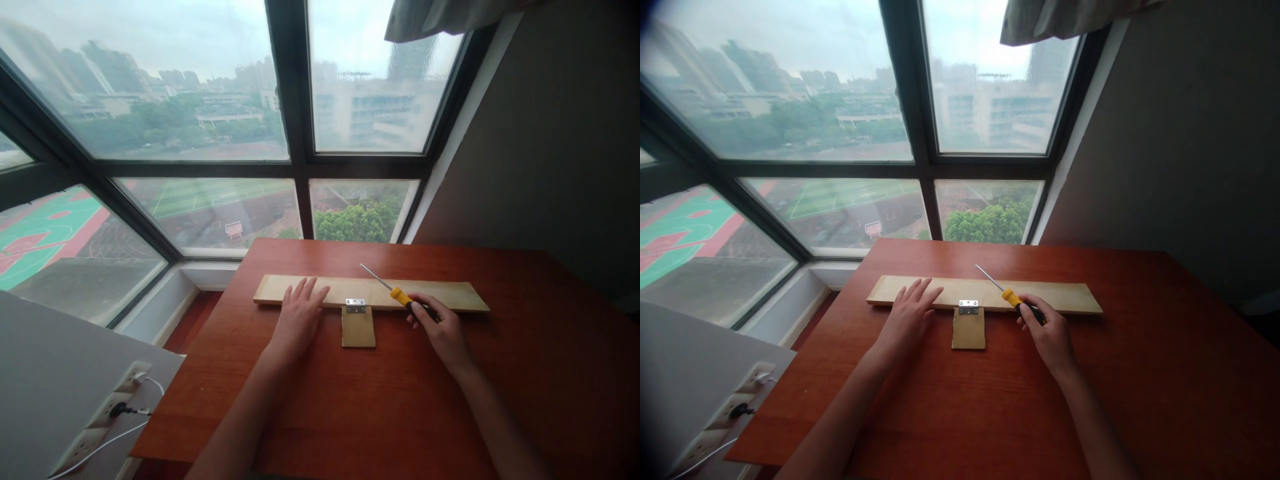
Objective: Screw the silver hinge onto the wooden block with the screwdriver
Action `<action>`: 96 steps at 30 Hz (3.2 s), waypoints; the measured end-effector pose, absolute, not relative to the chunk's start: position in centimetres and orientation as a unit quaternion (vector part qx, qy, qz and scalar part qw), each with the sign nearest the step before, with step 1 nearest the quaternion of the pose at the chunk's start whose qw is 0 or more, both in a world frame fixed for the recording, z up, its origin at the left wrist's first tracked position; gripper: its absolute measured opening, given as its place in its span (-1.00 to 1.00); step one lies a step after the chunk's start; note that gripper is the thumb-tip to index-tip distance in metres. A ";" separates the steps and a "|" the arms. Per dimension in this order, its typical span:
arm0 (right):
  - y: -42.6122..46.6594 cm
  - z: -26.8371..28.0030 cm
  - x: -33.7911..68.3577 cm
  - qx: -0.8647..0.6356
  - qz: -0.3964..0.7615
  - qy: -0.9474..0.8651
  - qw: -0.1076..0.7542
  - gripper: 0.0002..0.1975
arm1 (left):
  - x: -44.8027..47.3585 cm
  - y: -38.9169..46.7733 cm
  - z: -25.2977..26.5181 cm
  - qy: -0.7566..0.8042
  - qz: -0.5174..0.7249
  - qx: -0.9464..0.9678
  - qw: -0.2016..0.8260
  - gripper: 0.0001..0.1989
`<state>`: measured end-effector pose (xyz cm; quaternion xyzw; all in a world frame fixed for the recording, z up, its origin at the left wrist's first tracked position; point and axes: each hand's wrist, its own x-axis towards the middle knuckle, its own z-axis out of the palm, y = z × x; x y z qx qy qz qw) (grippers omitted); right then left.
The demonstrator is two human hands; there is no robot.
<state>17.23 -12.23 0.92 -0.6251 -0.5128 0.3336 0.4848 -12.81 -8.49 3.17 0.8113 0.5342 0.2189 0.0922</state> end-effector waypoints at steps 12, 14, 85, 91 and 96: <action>-14.0 8.9 19.3 -0.652 0.252 -0.578 0.422 -0.63 | -7.7 -12.8 1.9 0.503 0.479 0.334 0.638 -0.40; -14.2 10.4 19.3 -0.651 0.235 -0.601 0.400 -0.64 | -7.7 -12.7 2.7 0.489 0.473 0.294 0.671 -0.43; -11.4 17.7 12.8 -0.526 -0.004 -0.835 0.159 -0.67 | -5.0 -12.6 1.3 0.410 0.481 0.214 0.745 -0.47; -10.7 17.4 12.7 -0.540 -0.002 -0.823 0.178 -0.70 | -5.1 -12.5 1.6 0.408 0.472 0.208 0.753 -0.46; -11.0 17.9 12.8 -0.517 0.018 -0.835 0.191 -0.61 | -5.0 -12.5 1.7 0.407 0.474 0.205 0.754 -0.45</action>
